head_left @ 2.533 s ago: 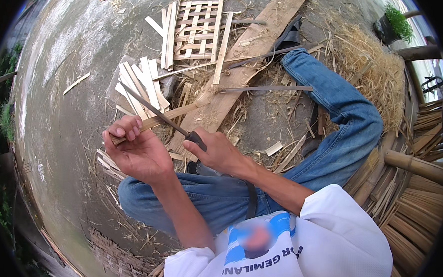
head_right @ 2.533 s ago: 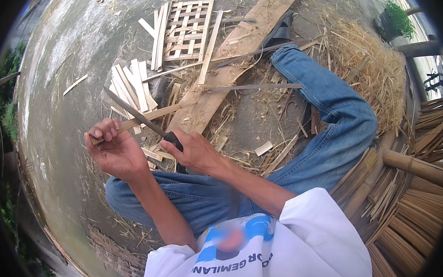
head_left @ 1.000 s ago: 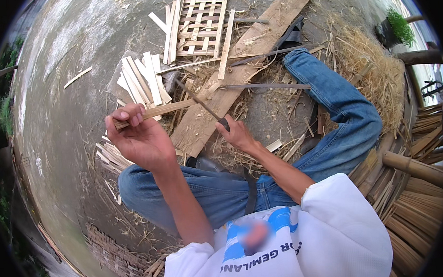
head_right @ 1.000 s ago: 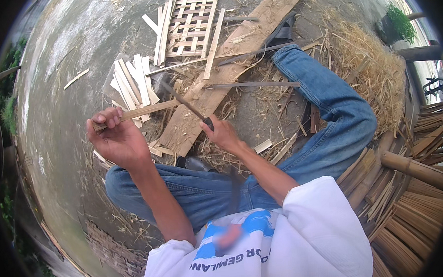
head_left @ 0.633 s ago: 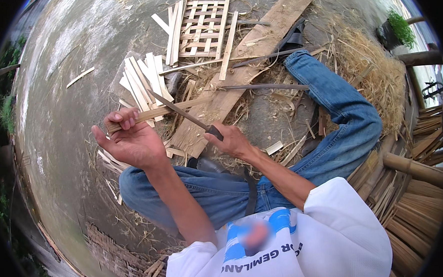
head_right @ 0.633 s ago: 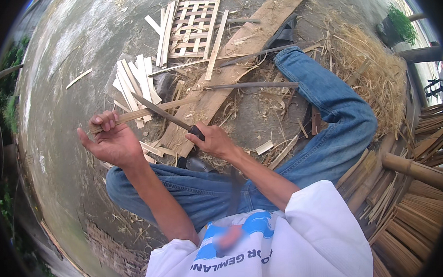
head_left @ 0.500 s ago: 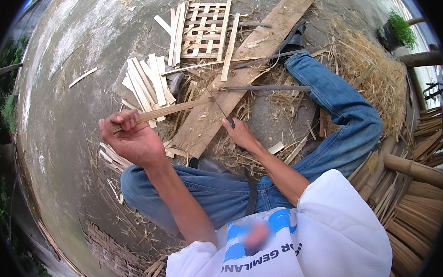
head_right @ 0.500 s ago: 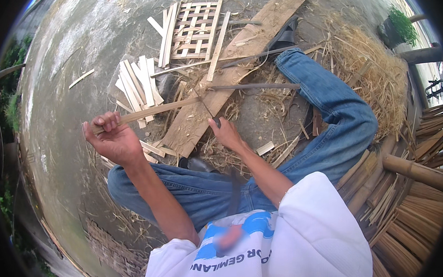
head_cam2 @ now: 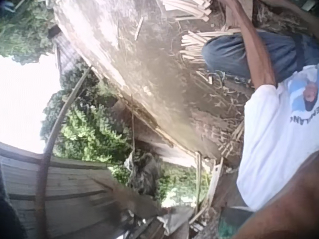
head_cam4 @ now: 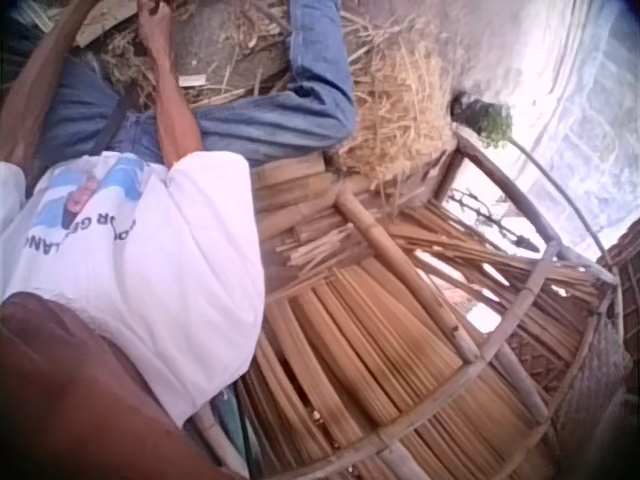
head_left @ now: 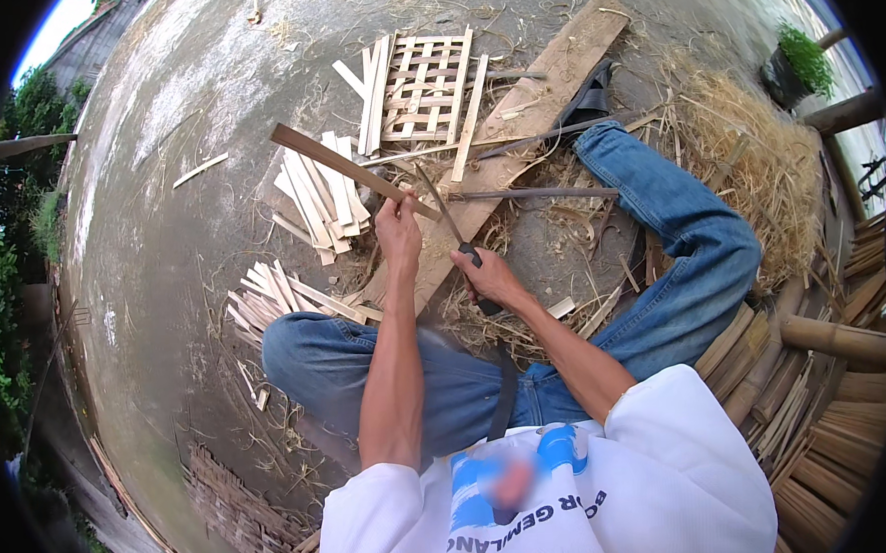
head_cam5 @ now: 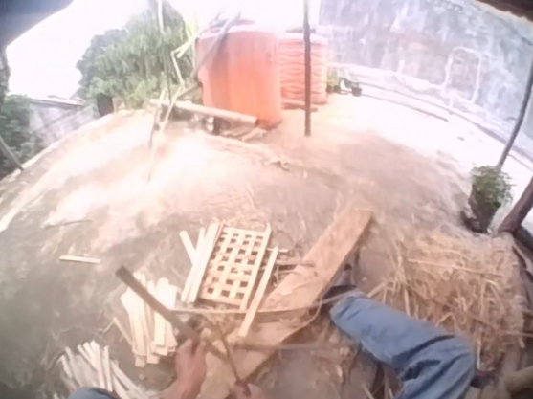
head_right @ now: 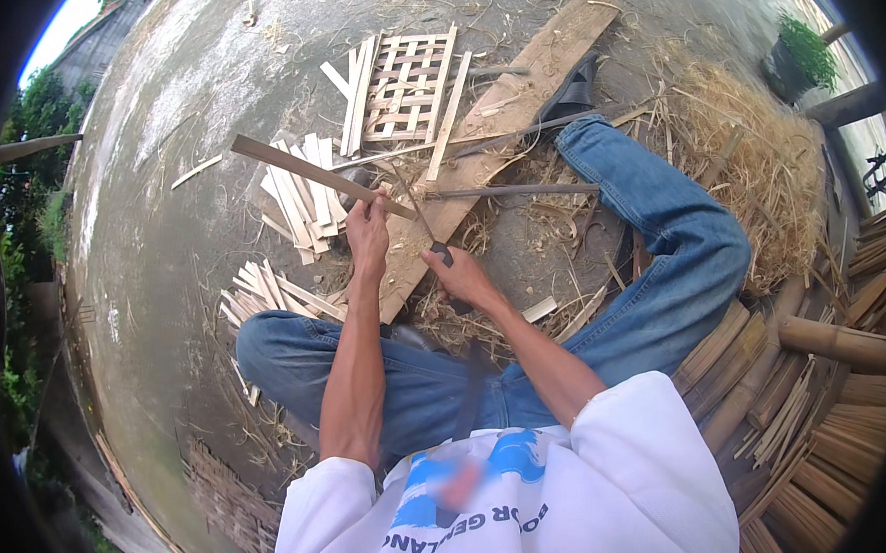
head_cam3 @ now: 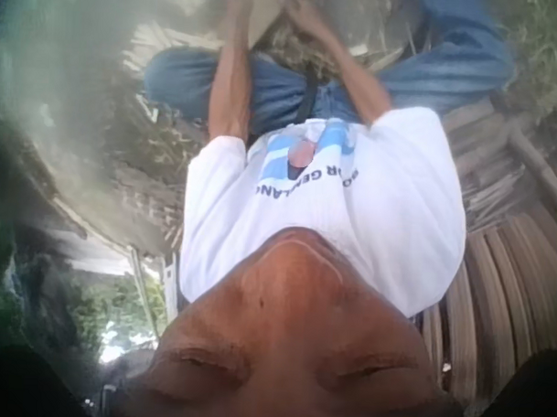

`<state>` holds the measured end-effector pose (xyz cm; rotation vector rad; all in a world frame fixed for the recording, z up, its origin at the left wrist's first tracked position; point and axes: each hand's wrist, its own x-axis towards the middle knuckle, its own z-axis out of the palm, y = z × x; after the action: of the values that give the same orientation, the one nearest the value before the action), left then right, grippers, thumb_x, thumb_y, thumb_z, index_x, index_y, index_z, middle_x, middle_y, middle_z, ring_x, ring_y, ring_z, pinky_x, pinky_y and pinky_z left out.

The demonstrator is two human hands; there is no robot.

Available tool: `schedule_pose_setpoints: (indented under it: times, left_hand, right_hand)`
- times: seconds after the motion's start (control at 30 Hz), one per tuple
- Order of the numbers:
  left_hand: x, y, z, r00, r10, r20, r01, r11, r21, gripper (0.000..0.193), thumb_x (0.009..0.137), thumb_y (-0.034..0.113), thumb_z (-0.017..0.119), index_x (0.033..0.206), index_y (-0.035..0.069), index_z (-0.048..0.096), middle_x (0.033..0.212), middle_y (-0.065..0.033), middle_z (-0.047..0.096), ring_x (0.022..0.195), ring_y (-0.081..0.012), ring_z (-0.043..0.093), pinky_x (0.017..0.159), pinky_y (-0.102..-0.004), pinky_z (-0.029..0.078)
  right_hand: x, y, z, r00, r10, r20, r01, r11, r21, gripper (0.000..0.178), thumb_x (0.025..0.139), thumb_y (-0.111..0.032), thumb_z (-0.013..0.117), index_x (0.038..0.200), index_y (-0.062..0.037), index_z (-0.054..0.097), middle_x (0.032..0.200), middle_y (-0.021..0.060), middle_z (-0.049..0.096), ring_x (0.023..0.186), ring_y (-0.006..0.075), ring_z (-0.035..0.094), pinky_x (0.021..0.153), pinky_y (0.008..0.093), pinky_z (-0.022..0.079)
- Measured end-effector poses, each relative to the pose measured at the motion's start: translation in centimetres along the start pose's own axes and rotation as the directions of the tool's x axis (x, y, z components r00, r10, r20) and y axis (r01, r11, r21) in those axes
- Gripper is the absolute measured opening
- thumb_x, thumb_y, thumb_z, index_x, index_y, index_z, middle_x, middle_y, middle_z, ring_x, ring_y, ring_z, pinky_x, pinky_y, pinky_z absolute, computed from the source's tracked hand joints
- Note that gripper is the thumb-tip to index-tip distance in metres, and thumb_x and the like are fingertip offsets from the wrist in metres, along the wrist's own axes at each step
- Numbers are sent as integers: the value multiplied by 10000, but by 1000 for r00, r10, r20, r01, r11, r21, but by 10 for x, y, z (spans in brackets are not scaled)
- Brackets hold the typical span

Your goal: The person sits on the ground and uses a knife to split bamboo strips into thinner pieces. They repeatedly pick up strips, split them, and place the finished pieces into a pile.

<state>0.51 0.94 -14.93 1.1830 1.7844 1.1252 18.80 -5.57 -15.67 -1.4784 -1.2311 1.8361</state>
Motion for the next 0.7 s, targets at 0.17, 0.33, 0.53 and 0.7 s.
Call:
schedule_pose_setpoints:
  times: [0.17,0.33,0.53,0.7]
  left_hand:
    - [-20,100,18,995,-36,97,80,866,-493,257,1069,233,500,1171,12,580,803,-8,512,506,-77,488,463,-213,410]
    - [-53,131,4,928,-77,363,276,797,-537,340,1041,207,567,1316,8,554,827,0,549,505,-23,384,426,-186,326]
    - [-101,177,7,879,-131,459,290,910,-296,336,1047,181,551,1330,0,566,817,2,558,513,-10,381,434,-189,297]
    - [-148,184,-8,829,-162,536,372,874,-311,340,1058,178,515,1339,-10,548,800,19,532,528,-6,384,449,-196,303]
  right_hand:
    - [-3,-34,-32,754,-549,-361,490,836,-246,352,886,-331,713,902,-11,566,586,67,551,536,206,600,543,395,484]
    - [-31,-98,-80,819,-431,-379,242,858,-452,259,844,-288,705,858,-37,647,656,166,642,666,376,670,620,436,507]
    - [-39,-98,-96,670,-716,-197,436,594,-676,255,814,-283,703,817,-38,633,605,156,583,590,367,615,573,442,479]
    - [-17,-103,-137,759,-549,-350,223,724,-652,258,799,-336,711,900,-100,733,706,152,688,743,366,702,685,465,543]
